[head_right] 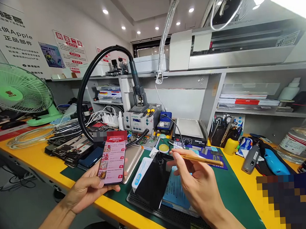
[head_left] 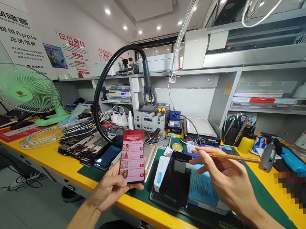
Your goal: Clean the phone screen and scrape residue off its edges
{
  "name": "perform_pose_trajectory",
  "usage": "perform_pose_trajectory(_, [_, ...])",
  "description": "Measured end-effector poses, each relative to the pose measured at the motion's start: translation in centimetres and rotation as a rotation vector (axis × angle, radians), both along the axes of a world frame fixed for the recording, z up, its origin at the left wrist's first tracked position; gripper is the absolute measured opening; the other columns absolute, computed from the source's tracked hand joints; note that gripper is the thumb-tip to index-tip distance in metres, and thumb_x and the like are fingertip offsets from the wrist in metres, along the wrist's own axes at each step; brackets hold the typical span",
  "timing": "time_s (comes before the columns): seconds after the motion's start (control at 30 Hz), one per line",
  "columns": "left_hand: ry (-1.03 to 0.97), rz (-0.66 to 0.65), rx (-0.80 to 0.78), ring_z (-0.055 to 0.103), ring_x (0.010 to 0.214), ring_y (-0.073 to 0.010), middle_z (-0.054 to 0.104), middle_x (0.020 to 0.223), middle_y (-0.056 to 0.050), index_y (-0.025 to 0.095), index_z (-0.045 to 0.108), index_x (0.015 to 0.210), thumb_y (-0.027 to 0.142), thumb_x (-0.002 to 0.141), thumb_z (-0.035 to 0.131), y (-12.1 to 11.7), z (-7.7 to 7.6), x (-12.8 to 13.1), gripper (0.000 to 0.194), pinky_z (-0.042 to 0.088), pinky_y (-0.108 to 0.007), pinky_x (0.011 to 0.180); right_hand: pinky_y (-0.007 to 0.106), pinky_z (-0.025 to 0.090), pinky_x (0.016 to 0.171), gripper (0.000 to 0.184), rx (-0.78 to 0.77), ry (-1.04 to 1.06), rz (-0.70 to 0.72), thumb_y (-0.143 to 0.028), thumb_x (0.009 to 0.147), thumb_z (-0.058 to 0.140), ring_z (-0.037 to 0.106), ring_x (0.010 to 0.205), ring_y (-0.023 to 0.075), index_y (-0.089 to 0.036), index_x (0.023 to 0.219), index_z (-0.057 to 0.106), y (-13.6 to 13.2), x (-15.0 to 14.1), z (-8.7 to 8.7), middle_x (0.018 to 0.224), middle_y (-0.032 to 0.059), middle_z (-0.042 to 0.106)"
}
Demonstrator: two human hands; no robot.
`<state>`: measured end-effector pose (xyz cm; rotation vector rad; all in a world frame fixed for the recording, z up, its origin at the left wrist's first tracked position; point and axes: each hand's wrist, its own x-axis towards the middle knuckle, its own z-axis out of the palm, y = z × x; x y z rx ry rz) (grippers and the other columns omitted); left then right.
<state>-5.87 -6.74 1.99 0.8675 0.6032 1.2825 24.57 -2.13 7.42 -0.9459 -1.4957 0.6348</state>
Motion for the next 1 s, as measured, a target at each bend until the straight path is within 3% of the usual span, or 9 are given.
perform_pose_trajectory(0.13, [-0.035, -0.010, 0.008, 0.058, 0.124, -0.0414, 0.055, 0.146, -0.014, 0.027, 0.023, 0.155, -0.004, 0.067, 0.056, 0.26, -0.18, -0.10, 0.100, 0.062, -0.049, 0.080, 0.027, 0.062, 0.052, 0.031, -0.047, -0.048, -0.031, -0.048, 0.087, 0.070, 0.071, 0.054, 0.0188, -0.019, 0.095, 0.076, -0.16, -0.19, 0.22, 0.079, 0.0071, 0.079])
perform_pose_trajectory(0.5, [-0.110, -0.064, 0.015, 0.060, 0.123, -0.0417, 0.055, 0.146, -0.013, 0.031, 0.005, 0.159, -0.005, 0.065, 0.053, 0.53, -0.44, -0.33, 0.111, 0.063, -0.051, 0.081, 0.021, 0.059, 0.053, 0.028, -0.121, -0.064, 0.014, -0.049, 0.088, 0.071, 0.070, 0.057, 0.0169, -0.021, 0.088, 0.076, -0.33, 0.27, -0.45, 0.071, 0.0032, 0.077])
perform_pose_trajectory(0.87, [-0.060, -0.038, -0.003, 0.061, 0.123, -0.0414, 0.056, 0.145, -0.013, 0.030, 0.019, 0.157, -0.005, 0.070, 0.056, 0.37, -0.39, -0.33, 0.101, 0.064, -0.049, 0.080, 0.023, 0.059, 0.055, 0.029, -0.145, -0.069, 0.019, -0.050, 0.086, 0.071, 0.069, 0.057, 0.0173, -0.022, 0.087, 0.075, -0.15, 0.21, -0.63, 0.073, 0.0041, 0.076])
perform_pose_trajectory(1.0, [-0.137, -0.040, -0.020, 0.060, 0.123, -0.0446, 0.058, 0.142, -0.018, 0.023, 0.004, 0.159, -0.002, 0.067, 0.053, 0.52, -0.22, -0.40, 0.107, 0.063, -0.055, 0.083, 0.024, 0.059, 0.057, 0.032, -0.185, -0.064, 0.006, -0.053, 0.085, 0.071, 0.068, 0.059, 0.0182, -0.021, 0.086, 0.075, -0.67, -0.05, -0.16, 0.071, 0.0039, 0.075])
